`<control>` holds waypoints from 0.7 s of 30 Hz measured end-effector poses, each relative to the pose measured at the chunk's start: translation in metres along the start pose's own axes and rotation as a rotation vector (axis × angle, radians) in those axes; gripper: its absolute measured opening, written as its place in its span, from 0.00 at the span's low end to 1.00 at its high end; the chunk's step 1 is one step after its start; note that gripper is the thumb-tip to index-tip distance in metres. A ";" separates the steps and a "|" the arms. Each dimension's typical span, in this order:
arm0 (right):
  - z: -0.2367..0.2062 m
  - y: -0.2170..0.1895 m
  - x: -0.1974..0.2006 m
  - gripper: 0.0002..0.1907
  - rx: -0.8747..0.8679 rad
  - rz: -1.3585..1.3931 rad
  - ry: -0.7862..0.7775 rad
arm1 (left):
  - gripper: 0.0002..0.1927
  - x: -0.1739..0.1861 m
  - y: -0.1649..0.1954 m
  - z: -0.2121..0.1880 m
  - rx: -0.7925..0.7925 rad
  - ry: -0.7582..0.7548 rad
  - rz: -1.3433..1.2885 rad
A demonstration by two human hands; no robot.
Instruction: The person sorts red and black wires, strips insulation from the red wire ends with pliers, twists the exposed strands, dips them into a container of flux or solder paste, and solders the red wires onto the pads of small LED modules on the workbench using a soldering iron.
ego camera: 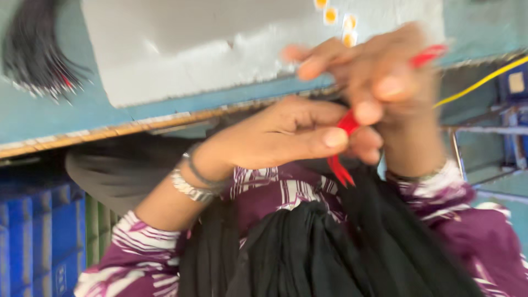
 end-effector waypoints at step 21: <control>-0.015 0.104 -0.095 0.31 -0.627 -0.027 0.520 | 0.10 0.006 -0.082 -0.096 -0.264 1.169 0.562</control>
Point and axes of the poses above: each hand's wrist, its own z-axis towards the middle knuckle, its own x-axis out of the back of the hand, y = z × x, the point moved 2 cm from there along z, towards the middle knuckle, and after that the axes turned 12 degrees about -z, right-handed, at the moved point
